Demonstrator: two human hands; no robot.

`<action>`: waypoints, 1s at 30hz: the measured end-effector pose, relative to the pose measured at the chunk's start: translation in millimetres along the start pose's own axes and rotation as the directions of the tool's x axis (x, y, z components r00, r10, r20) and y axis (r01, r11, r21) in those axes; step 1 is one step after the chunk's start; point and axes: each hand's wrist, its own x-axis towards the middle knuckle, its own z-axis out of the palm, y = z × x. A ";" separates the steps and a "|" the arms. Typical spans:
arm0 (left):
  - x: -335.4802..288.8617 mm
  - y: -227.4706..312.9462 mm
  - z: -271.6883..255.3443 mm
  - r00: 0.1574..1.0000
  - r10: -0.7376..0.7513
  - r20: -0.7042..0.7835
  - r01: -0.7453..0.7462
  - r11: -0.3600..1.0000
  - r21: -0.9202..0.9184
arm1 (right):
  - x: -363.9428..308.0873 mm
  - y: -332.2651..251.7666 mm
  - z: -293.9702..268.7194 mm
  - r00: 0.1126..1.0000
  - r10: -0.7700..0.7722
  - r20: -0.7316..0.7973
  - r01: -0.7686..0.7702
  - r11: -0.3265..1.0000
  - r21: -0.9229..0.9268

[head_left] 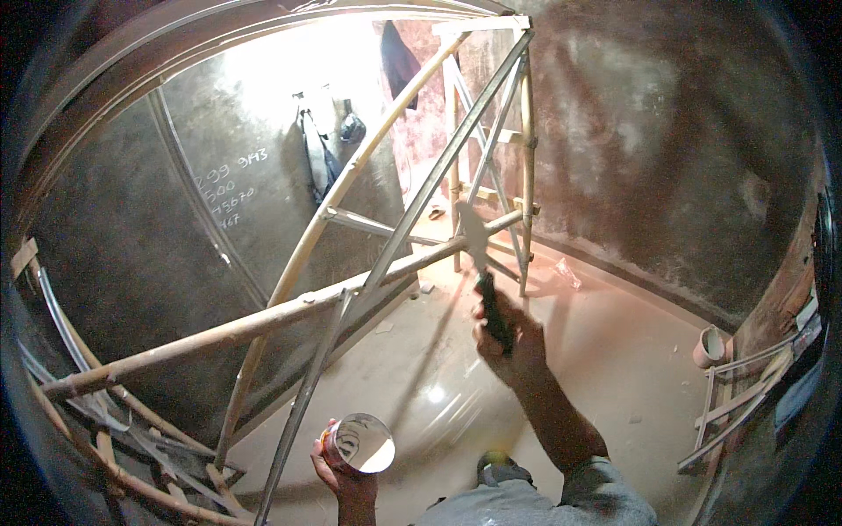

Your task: The person paints a bamboo scaffolding structure using a paintbrush and a small can of white paint. They repeatedly dip the brush into the can and apply paint to the bamboo poles and joints.

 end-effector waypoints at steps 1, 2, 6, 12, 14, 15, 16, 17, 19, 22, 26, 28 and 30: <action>7.1 -11.1 9.6 1.000 -0.026 0.012 0.026 1.000 -0.002 | 19.2 -15.4 -6.9 0.998 -0.055 -0.035 0.054 0.998 -0.038; 19.0 -24.4 16.4 0.999 -0.034 0.017 0.034 0.999 -0.019 | 41.5 -31.6 -16.3 0.992 -0.108 -0.068 0.103 0.992 -0.075; 66.6 -90.3 51.3 0.990 -0.102 0.100 0.105 0.994 -0.021 | 142.5 -114.9 -60.4 0.946 -0.325 -0.004 0.317 0.925 -0.210; 173.0 -221.2 110.8 0.988 -0.147 0.048 0.149 0.989 -0.025 | 349.0 -251.6 -121.8 0.806 -0.585 0.092 0.589 0.774 -0.234; 203.6 -244.0 115.8 0.980 -0.173 0.101 0.178 0.983 -0.041 | 420.7 -290.8 -116.9 0.751 -0.660 0.036 0.651 0.730 -0.208; 213.8 -253.3 135.3 0.984 -0.150 0.098 0.149 0.989 0.015 | 454.8 -314.6 -116.7 0.728 -0.684 0.046 0.677 0.707 -0.206; 219.2 -260.9 152.6 0.988 -0.129 0.090 0.123 0.990 0.068 | 488.2 -336.2 -117.6 0.708 -0.704 0.056 0.698 0.686 -0.208; 227.0 -265.6 165.3 0.984 -0.151 0.095 0.148 0.988 0.037 | 521.8 -357.1 -117.9 0.694 -0.717 0.068 0.712 0.670 -0.210; 242.7 -269.6 187.6 0.976 -0.183 0.119 0.186 0.982 -0.014 | 581.0 -399.1 -118.0 0.667 -0.731 0.147 0.745 0.645 -0.173; 246.1 -282.5 229.0 0.993 -0.073 0.091 0.066 0.994 0.084 | 653.6 -440.1 -108.0 0.570 -0.801 0.183 0.816 0.524 -0.246; 274.3 -303.9 202.2 0.997 -0.054 0.058 0.053 0.999 0.012 | 694.0 -437.0 -87.6 0.517 -0.848 0.112 0.843 0.482 -0.240; 284.2 -313.6 197.5 0.998 -0.032 0.052 0.031 0.999 0.025 | 703.9 -444.2 -86.9 0.503 -0.859 0.098 0.851 0.473 -0.226; 288.3 -316.5 204.3 0.997 -0.035 0.066 0.036 0.999 -0.010 | 709.9 -447.8 -85.8 0.488 -0.867 0.096 0.862 0.462 -0.210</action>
